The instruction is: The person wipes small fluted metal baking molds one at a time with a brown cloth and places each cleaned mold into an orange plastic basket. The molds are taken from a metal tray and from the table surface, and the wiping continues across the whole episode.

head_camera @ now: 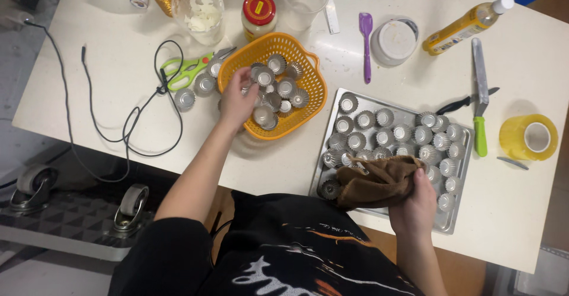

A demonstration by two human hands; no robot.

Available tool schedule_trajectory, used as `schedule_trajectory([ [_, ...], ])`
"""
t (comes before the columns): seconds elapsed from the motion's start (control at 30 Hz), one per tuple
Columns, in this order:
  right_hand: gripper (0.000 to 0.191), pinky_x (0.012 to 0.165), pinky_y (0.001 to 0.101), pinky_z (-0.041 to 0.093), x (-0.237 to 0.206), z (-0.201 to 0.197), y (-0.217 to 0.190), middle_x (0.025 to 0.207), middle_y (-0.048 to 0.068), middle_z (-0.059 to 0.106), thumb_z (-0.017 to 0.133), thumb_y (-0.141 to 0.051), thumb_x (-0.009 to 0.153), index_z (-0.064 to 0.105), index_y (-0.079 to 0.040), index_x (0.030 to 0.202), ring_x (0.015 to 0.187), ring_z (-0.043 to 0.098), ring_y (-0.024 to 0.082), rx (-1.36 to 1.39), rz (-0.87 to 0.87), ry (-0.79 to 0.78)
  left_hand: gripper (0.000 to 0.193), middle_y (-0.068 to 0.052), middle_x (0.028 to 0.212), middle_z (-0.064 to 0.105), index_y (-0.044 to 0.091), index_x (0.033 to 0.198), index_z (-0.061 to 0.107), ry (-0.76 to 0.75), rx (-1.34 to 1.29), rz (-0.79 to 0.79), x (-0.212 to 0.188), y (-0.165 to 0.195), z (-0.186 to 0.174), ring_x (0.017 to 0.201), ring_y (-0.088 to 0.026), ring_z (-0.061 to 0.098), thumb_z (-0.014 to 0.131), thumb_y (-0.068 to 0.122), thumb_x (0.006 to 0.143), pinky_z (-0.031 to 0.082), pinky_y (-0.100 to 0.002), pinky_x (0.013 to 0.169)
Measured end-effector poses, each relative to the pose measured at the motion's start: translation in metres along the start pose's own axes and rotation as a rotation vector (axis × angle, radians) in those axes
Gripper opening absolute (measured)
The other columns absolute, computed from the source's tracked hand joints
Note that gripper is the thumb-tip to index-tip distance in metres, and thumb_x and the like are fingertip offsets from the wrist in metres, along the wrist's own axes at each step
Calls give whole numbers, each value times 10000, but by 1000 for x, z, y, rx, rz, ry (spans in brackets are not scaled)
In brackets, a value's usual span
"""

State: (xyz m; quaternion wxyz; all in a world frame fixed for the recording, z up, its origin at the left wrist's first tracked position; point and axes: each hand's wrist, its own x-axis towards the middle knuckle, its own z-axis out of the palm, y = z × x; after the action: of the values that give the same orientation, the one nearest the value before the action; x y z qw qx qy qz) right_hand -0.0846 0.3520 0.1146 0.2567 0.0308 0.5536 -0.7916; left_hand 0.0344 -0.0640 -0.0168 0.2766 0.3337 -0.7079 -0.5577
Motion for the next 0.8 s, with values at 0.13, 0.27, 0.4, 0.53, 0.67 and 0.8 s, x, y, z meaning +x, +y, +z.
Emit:
schedule_trajectory([
  [0.13,364,1114,477,466,6,4,1,1323,166,611,385,-254,1144,527,26,1328,1215,605,300,-9,-3,8,378,-162,1309,603,32,1344,577,356,35,172,-6,1,-38,1233,-285,596,683,102,988,479,-392,1113],
  [0.27,372,1124,479,460,9,5,-4,1333,166,610,384,-261,1144,516,24,1343,1229,605,301,-24,-4,-13,418,-181,1368,553,42,1350,571,501,443,120,-13,-8,-96,1279,-371,550,702,95,957,457,-442,1108],
  [0.4,370,1131,487,463,13,5,-3,1337,167,605,389,-261,1146,506,24,1351,1234,606,303,-27,1,-25,590,-234,1480,462,14,1452,489,232,815,210,-20,-18,-106,1363,-422,456,740,226,962,390,-498,1141],
  [0.53,351,1142,488,450,17,6,-1,1343,166,597,397,-249,1154,502,16,1360,1242,593,303,-30,-2,-34,752,-225,1538,394,81,1506,461,121,1029,163,-8,-17,-91,1418,-431,336,750,417,899,252,-590,1166],
  [0.67,375,1139,496,450,16,5,-6,1333,174,599,383,-258,1146,509,23,1359,1236,597,310,-54,-13,-34,779,-180,1568,370,144,1499,484,48,1060,45,-7,-9,-75,1466,-396,278,737,502,857,153,-639,1164],
  [0.8,400,1142,495,433,11,3,-10,1340,180,587,372,-285,1163,499,32,1372,1236,588,309,-67,-21,-19,775,-155,1536,378,155,1419,555,17,1138,-53,-29,-7,-60,1449,-365,274,768,481,749,96,-693,1127],
])
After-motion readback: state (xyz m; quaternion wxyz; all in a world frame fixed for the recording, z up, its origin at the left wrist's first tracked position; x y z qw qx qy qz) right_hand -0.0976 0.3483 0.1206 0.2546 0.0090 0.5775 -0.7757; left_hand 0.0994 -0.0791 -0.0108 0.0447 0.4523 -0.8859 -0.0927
